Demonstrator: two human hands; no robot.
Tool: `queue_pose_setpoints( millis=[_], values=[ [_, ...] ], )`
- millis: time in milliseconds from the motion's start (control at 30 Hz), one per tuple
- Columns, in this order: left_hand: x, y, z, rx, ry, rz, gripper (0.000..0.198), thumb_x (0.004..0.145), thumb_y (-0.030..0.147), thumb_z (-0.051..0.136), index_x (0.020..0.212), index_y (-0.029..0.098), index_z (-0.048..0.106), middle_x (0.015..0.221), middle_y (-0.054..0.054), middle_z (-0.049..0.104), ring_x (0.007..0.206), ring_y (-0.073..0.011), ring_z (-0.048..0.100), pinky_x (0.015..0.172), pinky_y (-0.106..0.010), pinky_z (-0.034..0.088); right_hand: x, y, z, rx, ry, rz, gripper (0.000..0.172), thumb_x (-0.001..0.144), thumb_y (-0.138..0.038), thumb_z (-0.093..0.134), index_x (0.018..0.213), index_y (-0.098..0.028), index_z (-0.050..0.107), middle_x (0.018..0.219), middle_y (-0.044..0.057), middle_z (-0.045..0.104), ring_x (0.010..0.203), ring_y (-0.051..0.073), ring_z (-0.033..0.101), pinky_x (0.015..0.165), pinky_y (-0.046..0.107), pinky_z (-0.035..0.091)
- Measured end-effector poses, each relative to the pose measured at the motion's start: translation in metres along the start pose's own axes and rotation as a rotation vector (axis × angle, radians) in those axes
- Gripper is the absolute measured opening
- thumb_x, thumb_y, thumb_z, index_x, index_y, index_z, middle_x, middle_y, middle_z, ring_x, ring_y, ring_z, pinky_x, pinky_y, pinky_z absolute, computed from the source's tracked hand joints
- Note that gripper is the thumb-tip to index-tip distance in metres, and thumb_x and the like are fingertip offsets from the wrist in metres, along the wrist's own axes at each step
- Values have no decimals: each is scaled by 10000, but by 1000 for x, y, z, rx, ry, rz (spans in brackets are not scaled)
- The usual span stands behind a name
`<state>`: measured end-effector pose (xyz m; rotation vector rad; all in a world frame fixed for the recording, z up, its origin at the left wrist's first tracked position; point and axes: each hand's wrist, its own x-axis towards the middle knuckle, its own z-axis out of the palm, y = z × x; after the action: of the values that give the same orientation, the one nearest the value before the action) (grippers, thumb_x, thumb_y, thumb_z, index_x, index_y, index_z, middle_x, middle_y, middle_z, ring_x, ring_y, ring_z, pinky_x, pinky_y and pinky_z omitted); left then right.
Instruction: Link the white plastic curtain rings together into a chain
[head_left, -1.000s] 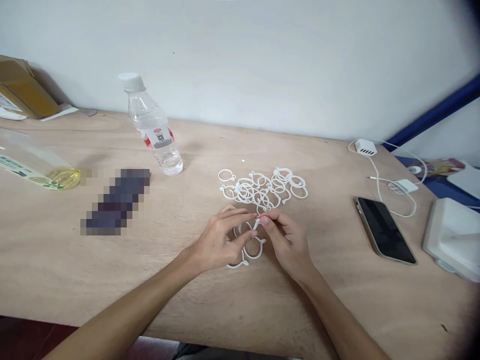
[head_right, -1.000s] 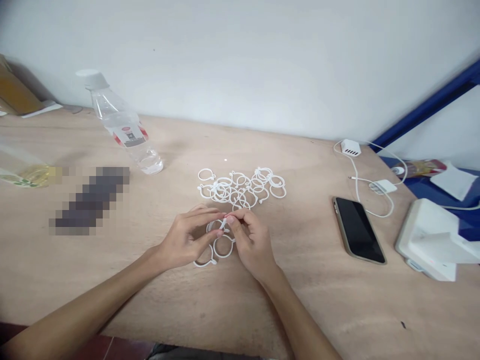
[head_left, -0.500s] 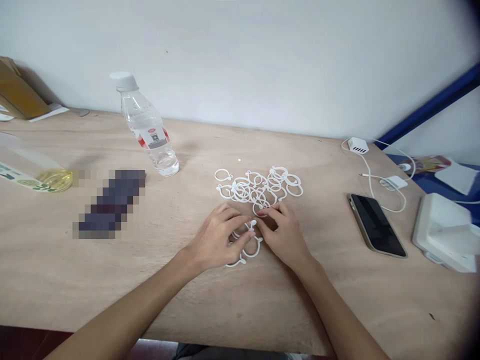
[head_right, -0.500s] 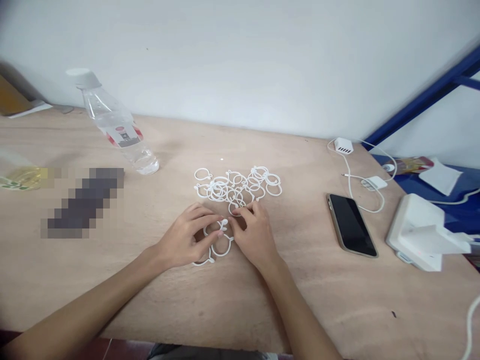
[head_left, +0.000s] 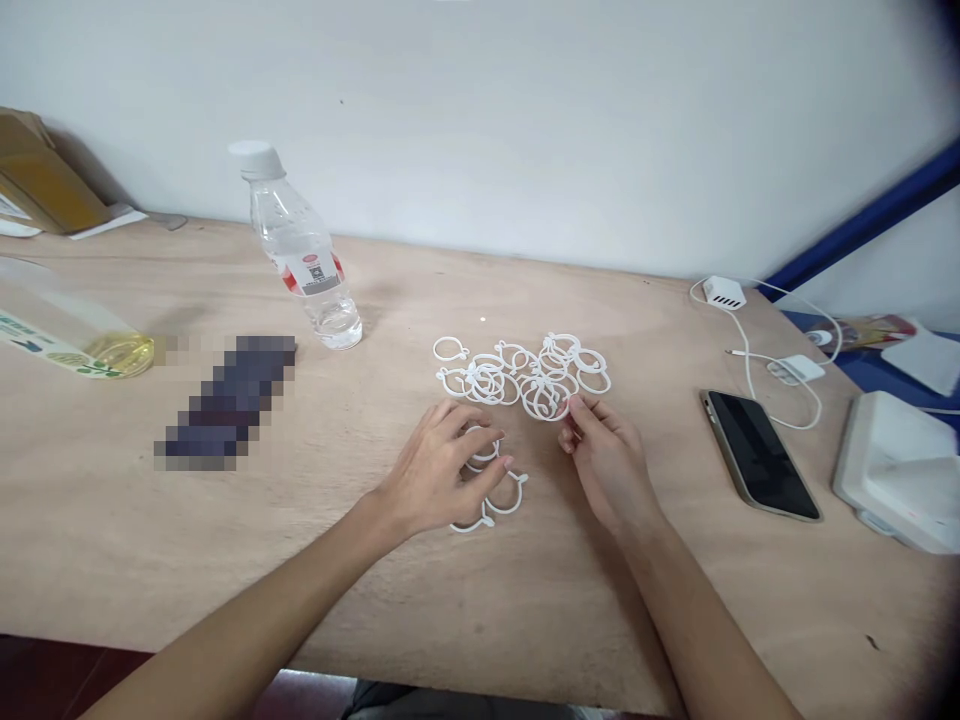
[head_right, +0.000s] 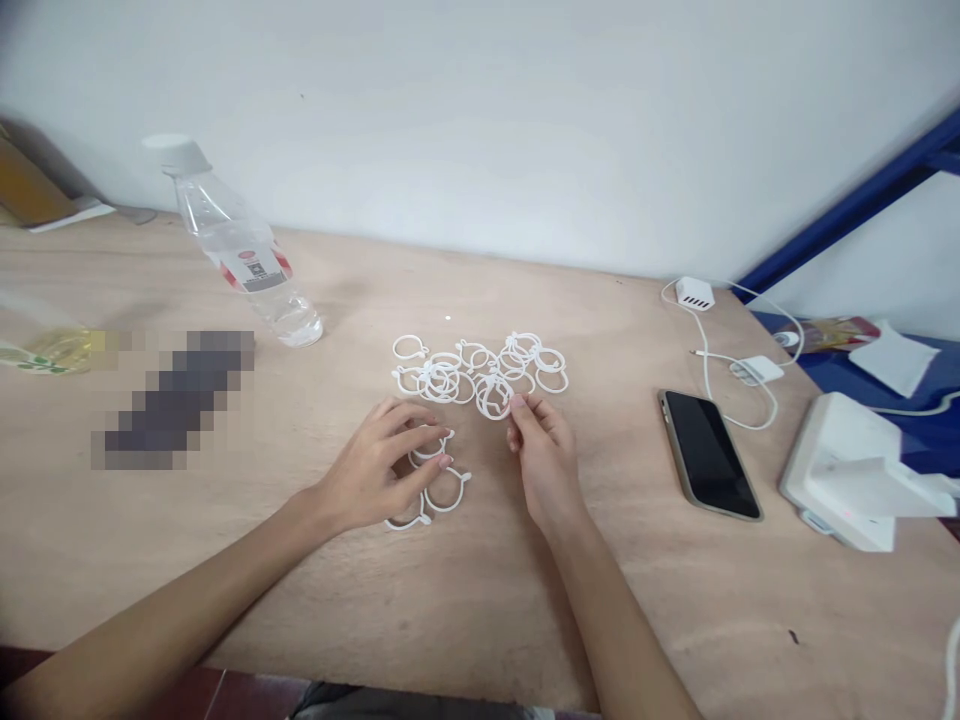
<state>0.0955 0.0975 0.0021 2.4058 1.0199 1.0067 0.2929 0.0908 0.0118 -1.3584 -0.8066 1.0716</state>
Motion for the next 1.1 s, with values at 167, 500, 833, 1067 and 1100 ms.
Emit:
queue_pose_setpoints(
  millis=[167, 500, 833, 1067, 1100],
  values=[
    [1, 0, 0, -25, 38, 9, 228, 890, 308, 600, 1040, 161, 688, 981, -99, 698, 929, -228, 603, 849, -416, 493, -6, -11, 2, 270, -194, 168, 290, 688, -405, 790, 704, -204, 582, 748, -22, 525, 560, 86, 418, 502, 245, 348],
    [6, 3, -8, -195, -23, -101, 335, 918, 489, 537, 909, 178, 659, 791, -27, 676, 747, -174, 584, 776, -333, 459, -30, -11, 17, -63, -617, -73, 148, 882, -357, 624, 844, -229, 689, 839, 4, 637, 823, 145, 572, 791, 277, 459],
    [6, -1, -7, -217, 21, -1, 214, 884, 350, 591, 809, 162, 657, 639, 3, 607, 616, -132, 497, 662, -280, 429, -24, -2, 10, -62, -370, -115, 211, 840, -422, 642, 814, -233, 734, 796, 9, 705, 757, 165, 625, 744, 303, 503],
    [5, 3, -5, -245, 4, 13, 222, 858, 349, 568, 776, 162, 656, 601, 4, 566, 586, -127, 464, 587, -253, 406, -26, -4, 16, -107, -399, -144, 241, 840, -425, 644, 767, -213, 733, 735, 16, 703, 694, 159, 628, 701, 293, 516],
    [5, 4, -5, -234, 2, 19, 220, 853, 341, 565, 756, 162, 648, 591, 5, 557, 579, -126, 458, 582, -254, 404, -26, -4, 16, -98, -407, -143, 239, 845, -416, 640, 756, -211, 726, 736, 15, 703, 700, 159, 632, 703, 291, 515]
  ],
)
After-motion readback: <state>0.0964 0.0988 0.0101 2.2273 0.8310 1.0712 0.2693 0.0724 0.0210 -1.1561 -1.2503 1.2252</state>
